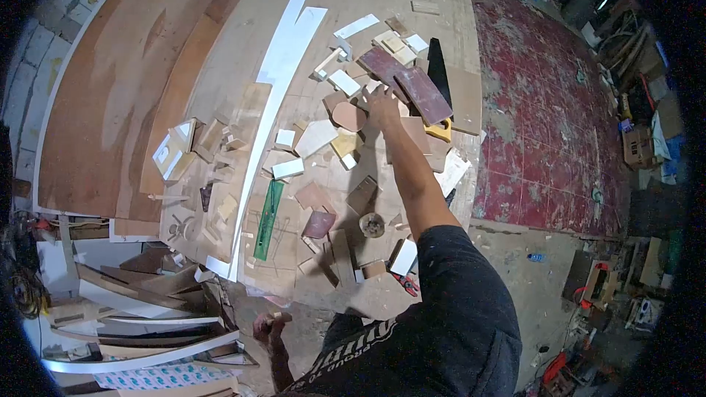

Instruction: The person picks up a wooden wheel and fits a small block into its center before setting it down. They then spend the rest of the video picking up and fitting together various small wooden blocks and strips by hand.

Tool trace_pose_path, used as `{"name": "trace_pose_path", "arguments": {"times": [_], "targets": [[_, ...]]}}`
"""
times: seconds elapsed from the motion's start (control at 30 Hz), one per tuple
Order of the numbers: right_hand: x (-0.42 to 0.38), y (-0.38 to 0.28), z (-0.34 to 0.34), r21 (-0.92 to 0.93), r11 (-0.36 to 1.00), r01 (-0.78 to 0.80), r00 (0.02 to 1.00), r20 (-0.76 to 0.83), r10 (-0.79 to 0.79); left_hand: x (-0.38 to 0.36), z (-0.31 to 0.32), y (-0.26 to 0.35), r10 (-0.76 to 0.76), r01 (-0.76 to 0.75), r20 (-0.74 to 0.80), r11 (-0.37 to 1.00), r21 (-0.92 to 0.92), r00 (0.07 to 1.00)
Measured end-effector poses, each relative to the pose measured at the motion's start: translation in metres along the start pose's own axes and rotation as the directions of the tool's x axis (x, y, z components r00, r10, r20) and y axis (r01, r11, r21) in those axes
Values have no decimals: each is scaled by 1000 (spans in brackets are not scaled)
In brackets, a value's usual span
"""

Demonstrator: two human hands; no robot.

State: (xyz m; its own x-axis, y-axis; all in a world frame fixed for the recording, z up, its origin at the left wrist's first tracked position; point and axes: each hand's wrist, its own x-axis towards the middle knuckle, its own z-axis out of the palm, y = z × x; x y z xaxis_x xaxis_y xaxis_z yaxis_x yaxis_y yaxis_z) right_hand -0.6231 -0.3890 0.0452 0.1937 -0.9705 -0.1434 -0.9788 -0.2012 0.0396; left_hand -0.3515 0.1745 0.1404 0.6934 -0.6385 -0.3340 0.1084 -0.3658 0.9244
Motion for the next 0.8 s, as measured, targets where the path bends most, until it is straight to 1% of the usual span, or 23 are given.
{"name": "trace_pose_path", "arguments": {"times": [0.03,0.07,0.1,0.13,0.17,0.2,0.23,0.27,0.3,0.33,0.4,0.43,0.47,0.53,0.57,0.6,0.63,0.67,0.7,0.73,0.77,0.8], "targets": [[-2,1,2,-9,994,105,986,-128,-106,-4,9,8,-36,35,-21,998,-54,999],[-5,8,3,-15,995,97,988,-123,-98,-5,14,11,-74,69,-39,992,-108,997],[-20,9,-27,170,979,117,993,-47,-111,-1,13,3,-78,75,-25,991,-110,997],[-32,12,-44,349,930,117,991,23,-133,5,10,-8,-57,58,10,993,-104,998],[-35,26,-24,421,874,241,968,-167,-186,11,7,-20,-36,41,45,994,-97,998],[-45,33,-24,416,880,229,971,-164,-175,19,10,-21,-39,45,58,994,-98,998],[-57,38,-24,553,808,203,958,-283,-47,27,14,-21,-9,15,61,995,-98,998],[-64,43,-26,675,710,202,921,-377,96,37,16,-23,22,-16,61,995,-100,998],[-67,54,-21,792,605,82,950,-245,192,52,1,-49,68,-69,85,998,10,994],[-70,59,-15,789,609,78,948,-249,200,53,14,-28,69,-70,96,997,6,993],[-77,67,-1,863,492,115,914,-286,287,56,39,12,-6,6,14,1000,-12,1000],[-75,68,8,831,513,216,885,-389,257,66,40,10,-64,65,31,997,-39,997],[-73,72,16,831,511,219,882,-392,259,73,43,7,-58,59,32,997,-39,998],[-72,72,11,815,563,136,926,-306,220,93,71,23,-17,20,104,999,-31,994],[-66,74,9,811,576,106,923,-296,247,103,91,33,16,-19,90,999,30,996],[-61,80,4,809,577,108,919,-304,253,122,112,34,60,-62,144,998,8,988],[-56,86,0,791,605,86,899,-323,295,141,135,35,100,-99,195,995,-15,976],[-49,92,-3,773,631,64,879,-343,332,154,167,50,137,-136,247,990,-23,959],[-41,100,-8,802,597,-6,897,-260,358,170,201,67,173,-171,297,985,-34,939],[-35,107,-11,799,601,-3,896,-265,356,198,232,67,232,-258,385,966,16,893],[-32,113,-19,747,665,14,897,-303,322,225,261,65,278,-345,474,937,58,835],[-28,118,-26,690,723,29,896,-339,287,233,292,81,199,-231,486,973,7,851]]}}
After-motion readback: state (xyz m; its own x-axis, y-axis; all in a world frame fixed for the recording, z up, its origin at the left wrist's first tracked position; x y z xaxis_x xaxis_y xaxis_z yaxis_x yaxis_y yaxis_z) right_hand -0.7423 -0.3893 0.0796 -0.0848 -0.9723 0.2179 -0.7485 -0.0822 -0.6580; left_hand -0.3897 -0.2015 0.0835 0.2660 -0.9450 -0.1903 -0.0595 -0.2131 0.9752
